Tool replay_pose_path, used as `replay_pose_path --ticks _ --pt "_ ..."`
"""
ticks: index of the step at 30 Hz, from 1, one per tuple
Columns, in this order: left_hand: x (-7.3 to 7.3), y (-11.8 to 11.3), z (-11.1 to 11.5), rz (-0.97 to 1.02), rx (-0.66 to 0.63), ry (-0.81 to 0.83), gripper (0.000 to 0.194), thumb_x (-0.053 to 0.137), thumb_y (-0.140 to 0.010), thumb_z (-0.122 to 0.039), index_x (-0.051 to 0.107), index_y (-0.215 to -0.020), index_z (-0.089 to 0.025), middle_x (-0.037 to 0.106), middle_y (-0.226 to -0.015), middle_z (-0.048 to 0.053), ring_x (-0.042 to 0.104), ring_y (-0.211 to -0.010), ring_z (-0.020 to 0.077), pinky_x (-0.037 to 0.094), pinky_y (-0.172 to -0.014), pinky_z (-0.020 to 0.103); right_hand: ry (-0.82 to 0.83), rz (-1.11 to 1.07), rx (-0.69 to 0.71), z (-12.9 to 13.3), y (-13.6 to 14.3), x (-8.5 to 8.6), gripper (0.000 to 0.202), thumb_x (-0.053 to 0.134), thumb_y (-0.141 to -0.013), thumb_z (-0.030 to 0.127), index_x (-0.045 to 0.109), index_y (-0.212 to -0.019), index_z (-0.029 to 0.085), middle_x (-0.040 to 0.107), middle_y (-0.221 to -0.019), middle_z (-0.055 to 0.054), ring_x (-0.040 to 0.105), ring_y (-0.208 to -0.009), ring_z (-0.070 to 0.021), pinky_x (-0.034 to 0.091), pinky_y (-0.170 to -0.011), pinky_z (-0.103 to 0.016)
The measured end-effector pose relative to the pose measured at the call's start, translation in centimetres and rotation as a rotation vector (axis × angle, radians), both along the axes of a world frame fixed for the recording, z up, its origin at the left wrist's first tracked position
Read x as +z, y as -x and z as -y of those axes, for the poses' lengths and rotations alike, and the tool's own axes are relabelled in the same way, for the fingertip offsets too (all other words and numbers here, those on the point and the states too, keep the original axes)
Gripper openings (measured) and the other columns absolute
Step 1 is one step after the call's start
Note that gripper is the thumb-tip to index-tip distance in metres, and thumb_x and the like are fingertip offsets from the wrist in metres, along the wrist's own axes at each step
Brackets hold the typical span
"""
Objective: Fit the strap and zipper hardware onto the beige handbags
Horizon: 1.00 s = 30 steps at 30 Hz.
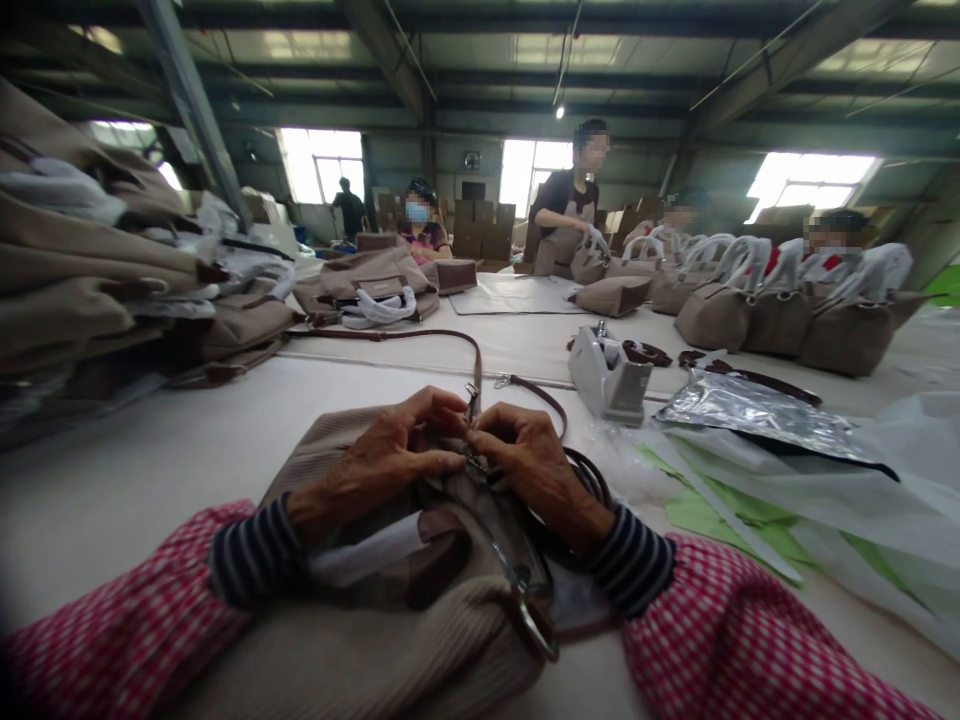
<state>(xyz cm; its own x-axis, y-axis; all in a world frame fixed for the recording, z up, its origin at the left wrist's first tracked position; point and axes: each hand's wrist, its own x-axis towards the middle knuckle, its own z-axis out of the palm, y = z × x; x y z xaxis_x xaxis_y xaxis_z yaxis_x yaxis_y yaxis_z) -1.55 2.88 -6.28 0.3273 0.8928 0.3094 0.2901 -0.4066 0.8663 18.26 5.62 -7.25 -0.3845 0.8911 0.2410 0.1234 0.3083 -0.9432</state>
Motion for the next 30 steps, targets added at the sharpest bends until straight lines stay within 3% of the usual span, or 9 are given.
replay_pose_path --ticks 2,6,18,24,30 --pt "-0.2 0.1 -0.3 -0.094 -0.034 -0.011 0.039 0.07 -0.081 -0.014 0.064 -0.12 -0.018 0.072 -0.112 0.005 0.064 -0.106 0.0207 0.049 -0.092 0.033 0.029 -0.04 0.006 0.1 -0.1 -0.1 0.025 0.079 -0.083 0.039 0.071 -0.079 0.016 0.062 -0.07 0.002 0.05 -0.064 -0.0116 0.039 -0.058 -0.024" --pt "-0.3 0.2 -0.6 -0.179 -0.035 -0.012 0.013 0.063 -0.087 -0.018 0.074 -0.093 -0.015 0.072 -0.093 0.004 0.064 -0.09 0.0196 0.048 -0.083 0.031 -0.007 -0.02 0.054 0.4 0.1 -0.3 0.02 0.077 -0.085 0.035 0.073 -0.081 0.016 0.065 -0.074 0.0 0.054 -0.068 -0.013 0.043 -0.061 -0.025" --pt "-0.7 0.3 -0.9 0.093 -0.035 0.165 0.016 0.071 -0.087 -0.027 0.078 -0.084 -0.013 0.073 -0.08 0.004 0.062 -0.076 0.0153 0.047 -0.072 0.026 0.074 -0.033 0.022 0.1 -0.6 -0.1 0.031 0.081 -0.082 0.046 0.074 -0.085 0.016 0.065 -0.068 0.0 0.053 -0.058 -0.0112 0.041 -0.051 -0.023" --pt "-1.0 0.5 -1.1 0.004 -0.056 0.112 0.03 0.062 -0.097 -0.036 0.079 -0.088 -0.012 0.076 -0.086 0.008 0.065 -0.079 0.0173 0.051 -0.072 0.027 0.122 -0.038 0.007 0.2 -0.9 0.5 0.031 0.081 -0.082 0.045 0.072 -0.082 0.016 0.065 -0.068 0.0 0.053 -0.056 -0.0096 0.039 -0.048 -0.02" --pt "-0.7 0.3 -0.8 -0.045 -0.012 0.054 0.024 0.063 -0.094 -0.03 0.077 -0.086 -0.012 0.073 -0.08 0.005 0.063 -0.075 0.0161 0.048 -0.069 0.026 0.127 -0.021 0.052 0.6 -0.9 0.7 0.028 0.078 -0.086 0.043 0.071 -0.084 0.016 0.066 -0.067 0.0 0.055 -0.057 -0.0099 0.039 -0.049 -0.02"
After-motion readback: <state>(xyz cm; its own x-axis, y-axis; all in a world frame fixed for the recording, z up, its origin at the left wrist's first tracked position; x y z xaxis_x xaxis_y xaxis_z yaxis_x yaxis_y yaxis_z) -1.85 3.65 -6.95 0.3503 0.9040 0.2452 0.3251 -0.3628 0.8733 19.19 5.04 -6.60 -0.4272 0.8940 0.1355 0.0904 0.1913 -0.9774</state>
